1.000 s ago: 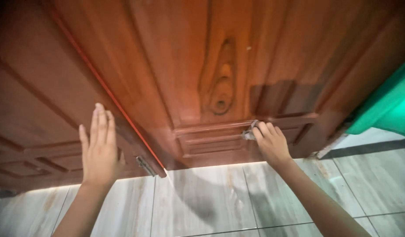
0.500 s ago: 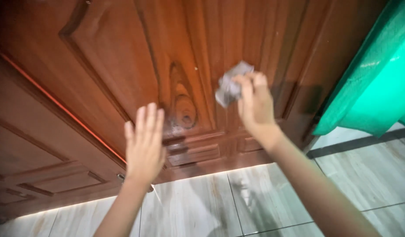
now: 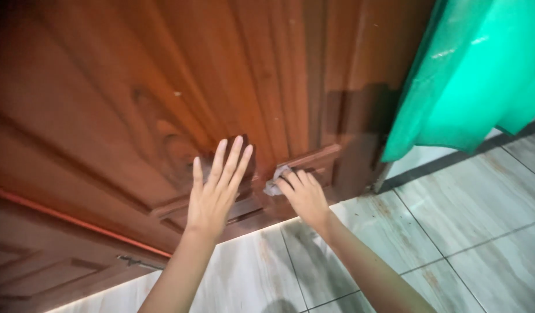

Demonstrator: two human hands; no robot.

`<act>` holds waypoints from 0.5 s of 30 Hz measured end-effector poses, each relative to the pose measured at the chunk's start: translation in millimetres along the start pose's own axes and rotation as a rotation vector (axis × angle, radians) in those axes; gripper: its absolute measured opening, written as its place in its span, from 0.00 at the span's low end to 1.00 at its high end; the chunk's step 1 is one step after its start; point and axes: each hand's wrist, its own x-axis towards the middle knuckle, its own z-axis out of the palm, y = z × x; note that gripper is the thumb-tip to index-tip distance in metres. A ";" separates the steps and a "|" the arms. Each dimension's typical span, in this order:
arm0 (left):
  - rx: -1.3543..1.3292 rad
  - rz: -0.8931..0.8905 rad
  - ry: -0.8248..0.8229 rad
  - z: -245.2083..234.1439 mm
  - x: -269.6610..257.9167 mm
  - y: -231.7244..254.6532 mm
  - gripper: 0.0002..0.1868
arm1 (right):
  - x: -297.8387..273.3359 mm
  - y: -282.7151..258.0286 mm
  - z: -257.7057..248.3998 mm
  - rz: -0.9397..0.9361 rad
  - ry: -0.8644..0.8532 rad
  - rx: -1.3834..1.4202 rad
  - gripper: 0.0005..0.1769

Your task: Cleaning the exterior of a wooden wardrobe with a cloth.

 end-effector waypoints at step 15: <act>-0.046 0.093 -0.079 48.6 5.2 4.9 0.49 | -22.2 44.4 -17.1 0.430 0.483 0.119 0.23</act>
